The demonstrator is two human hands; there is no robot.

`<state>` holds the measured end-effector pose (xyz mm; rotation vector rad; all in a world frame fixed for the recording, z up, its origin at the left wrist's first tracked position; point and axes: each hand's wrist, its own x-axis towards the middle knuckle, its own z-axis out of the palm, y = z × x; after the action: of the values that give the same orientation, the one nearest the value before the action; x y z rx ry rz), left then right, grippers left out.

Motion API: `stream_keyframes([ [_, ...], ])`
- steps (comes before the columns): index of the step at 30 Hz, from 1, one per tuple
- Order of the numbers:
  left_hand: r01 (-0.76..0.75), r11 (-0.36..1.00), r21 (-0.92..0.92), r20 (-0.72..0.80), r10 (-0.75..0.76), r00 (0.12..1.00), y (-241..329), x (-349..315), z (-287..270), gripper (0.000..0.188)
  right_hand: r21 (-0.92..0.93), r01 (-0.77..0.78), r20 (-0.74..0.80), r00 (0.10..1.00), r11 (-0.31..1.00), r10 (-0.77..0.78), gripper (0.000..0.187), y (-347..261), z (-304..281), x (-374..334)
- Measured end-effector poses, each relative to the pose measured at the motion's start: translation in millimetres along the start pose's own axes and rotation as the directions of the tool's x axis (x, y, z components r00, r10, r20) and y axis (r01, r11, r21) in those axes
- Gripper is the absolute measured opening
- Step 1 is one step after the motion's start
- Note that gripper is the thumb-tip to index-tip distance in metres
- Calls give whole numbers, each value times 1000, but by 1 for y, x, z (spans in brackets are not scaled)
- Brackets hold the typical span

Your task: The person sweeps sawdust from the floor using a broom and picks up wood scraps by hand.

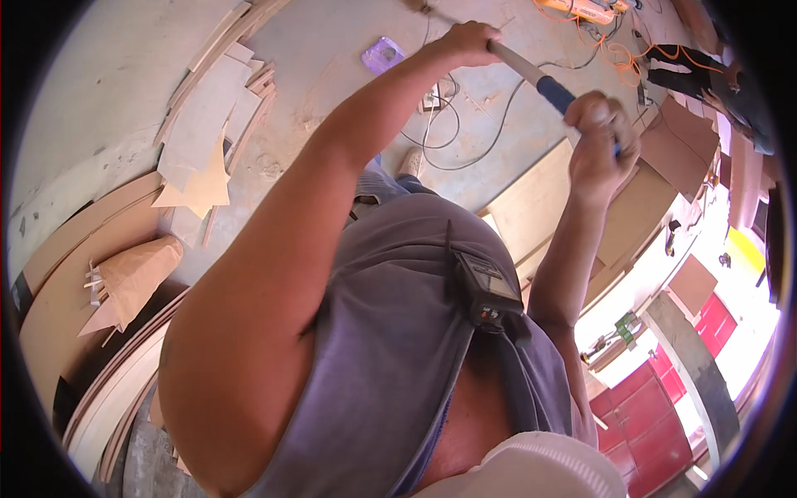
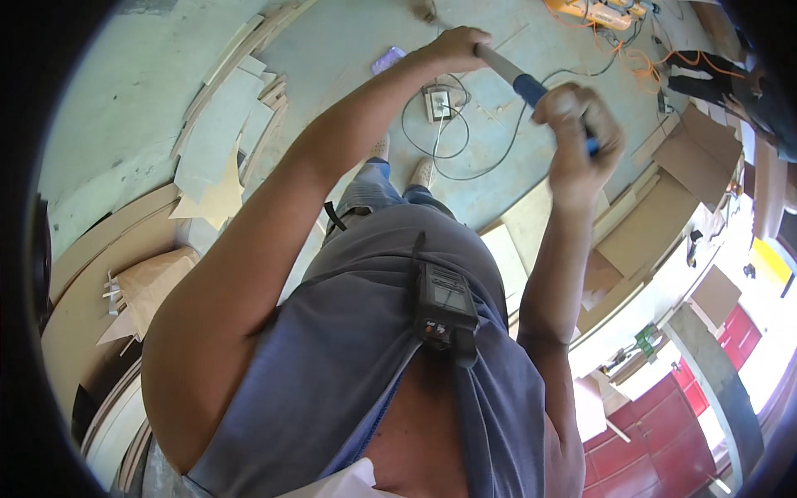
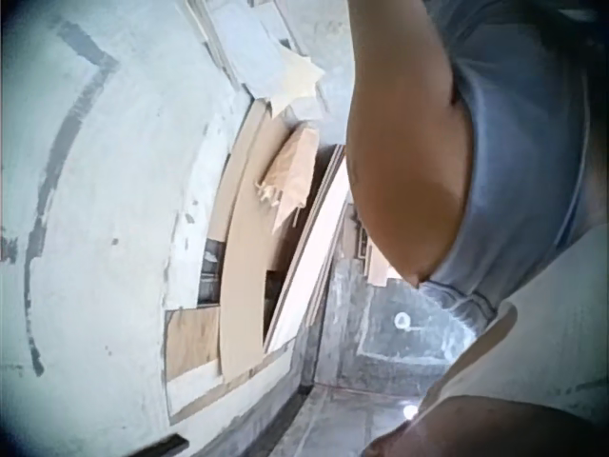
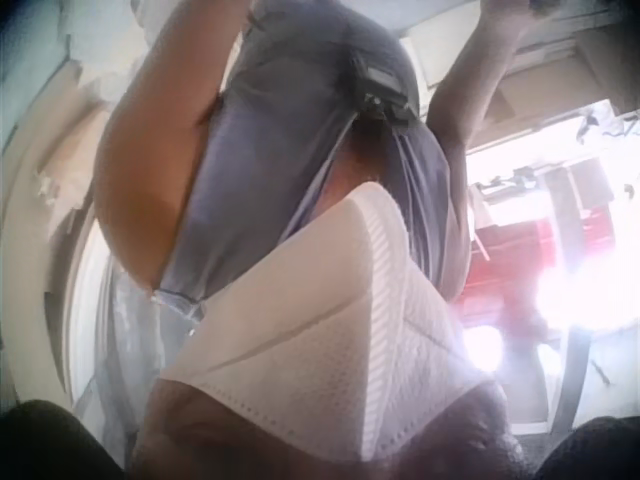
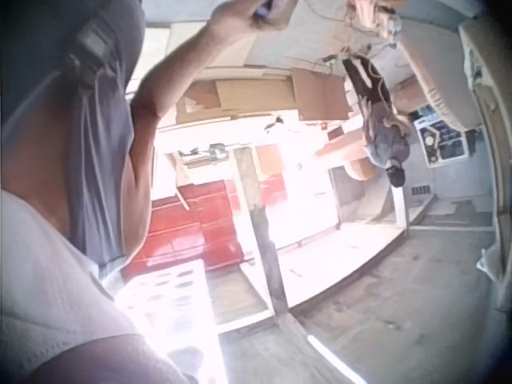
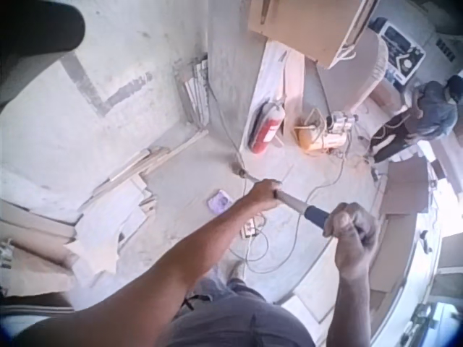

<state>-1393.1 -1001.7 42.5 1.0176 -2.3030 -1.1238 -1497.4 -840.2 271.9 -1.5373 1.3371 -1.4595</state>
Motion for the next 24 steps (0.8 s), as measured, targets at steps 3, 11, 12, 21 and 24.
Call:
stream_keyframes([
  [3,92,995,24,124,-95,988,3,-38,-4,52,152,-55,2,998,987,55,24,1,-19,34],
  [11,138,987,-76,118,-129,985,59,-45,-64,58,302,6,-362,926,953,108,27,-14,-73,75],
  [12,99,993,-70,14,-98,995,57,-34,-72,56,159,18,-445,894,987,56,31,-8,-73,72],
  [21,148,944,-295,-418,-267,869,-57,-40,-156,32,156,-639,-263,709,754,655,18,118,-30,-126],
  [24,232,960,-155,-423,-277,863,-106,-83,-145,36,50,-817,-383,516,575,766,33,178,-28,-236],
])
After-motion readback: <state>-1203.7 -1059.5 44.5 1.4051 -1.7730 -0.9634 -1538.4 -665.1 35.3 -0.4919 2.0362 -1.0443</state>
